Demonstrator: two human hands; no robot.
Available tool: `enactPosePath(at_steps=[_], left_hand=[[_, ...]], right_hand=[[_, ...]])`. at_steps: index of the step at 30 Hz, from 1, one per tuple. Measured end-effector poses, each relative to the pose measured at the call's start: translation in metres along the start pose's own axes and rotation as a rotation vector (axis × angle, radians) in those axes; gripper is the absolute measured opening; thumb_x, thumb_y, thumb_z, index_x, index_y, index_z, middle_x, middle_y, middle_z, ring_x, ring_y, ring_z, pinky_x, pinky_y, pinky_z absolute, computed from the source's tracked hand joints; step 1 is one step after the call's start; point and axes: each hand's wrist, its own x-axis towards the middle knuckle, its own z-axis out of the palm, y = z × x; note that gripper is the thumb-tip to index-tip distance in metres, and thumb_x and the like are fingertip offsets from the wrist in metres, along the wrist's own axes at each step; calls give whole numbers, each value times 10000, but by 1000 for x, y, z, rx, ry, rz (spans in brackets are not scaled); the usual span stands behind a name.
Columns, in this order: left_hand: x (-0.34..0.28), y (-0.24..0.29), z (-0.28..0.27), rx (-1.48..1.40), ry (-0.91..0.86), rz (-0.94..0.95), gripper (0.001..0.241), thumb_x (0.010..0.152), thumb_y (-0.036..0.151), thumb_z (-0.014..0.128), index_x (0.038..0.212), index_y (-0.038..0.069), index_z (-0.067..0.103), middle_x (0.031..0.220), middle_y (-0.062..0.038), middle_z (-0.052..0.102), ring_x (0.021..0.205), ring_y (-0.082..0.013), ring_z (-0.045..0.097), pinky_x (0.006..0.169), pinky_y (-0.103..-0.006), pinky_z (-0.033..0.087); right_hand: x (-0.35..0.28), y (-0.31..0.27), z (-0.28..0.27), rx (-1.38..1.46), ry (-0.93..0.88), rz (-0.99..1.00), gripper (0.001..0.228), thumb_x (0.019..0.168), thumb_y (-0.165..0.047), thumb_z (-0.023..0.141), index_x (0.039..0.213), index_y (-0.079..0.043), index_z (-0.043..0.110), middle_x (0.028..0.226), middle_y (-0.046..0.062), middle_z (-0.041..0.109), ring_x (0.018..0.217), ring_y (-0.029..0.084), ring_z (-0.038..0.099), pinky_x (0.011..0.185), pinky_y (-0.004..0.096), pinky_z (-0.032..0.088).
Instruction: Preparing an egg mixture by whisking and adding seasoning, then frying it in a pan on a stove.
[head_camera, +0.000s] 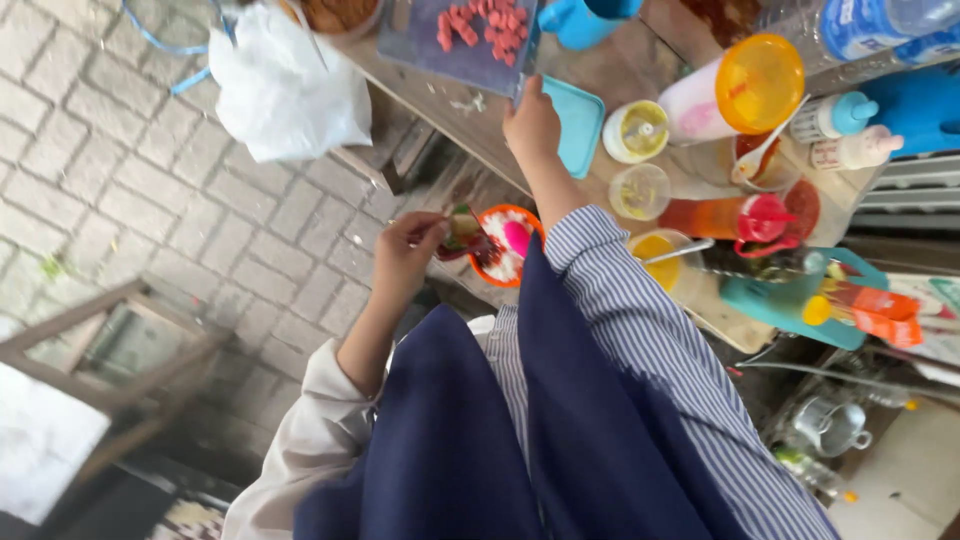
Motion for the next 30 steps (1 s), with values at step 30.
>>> enactPosePath(at_steps=[30], left_hand=[[300,-113,95,898,182,1016,125,979,234,594,1064,190,675,1036,3,574,981,-212,507,731,-365,347]], right_hand=[[-149,-76,-83,-5,-185,347,416,1103,-465,436,1220,-118,633,943,189,743,911,403,742,774,507,590]])
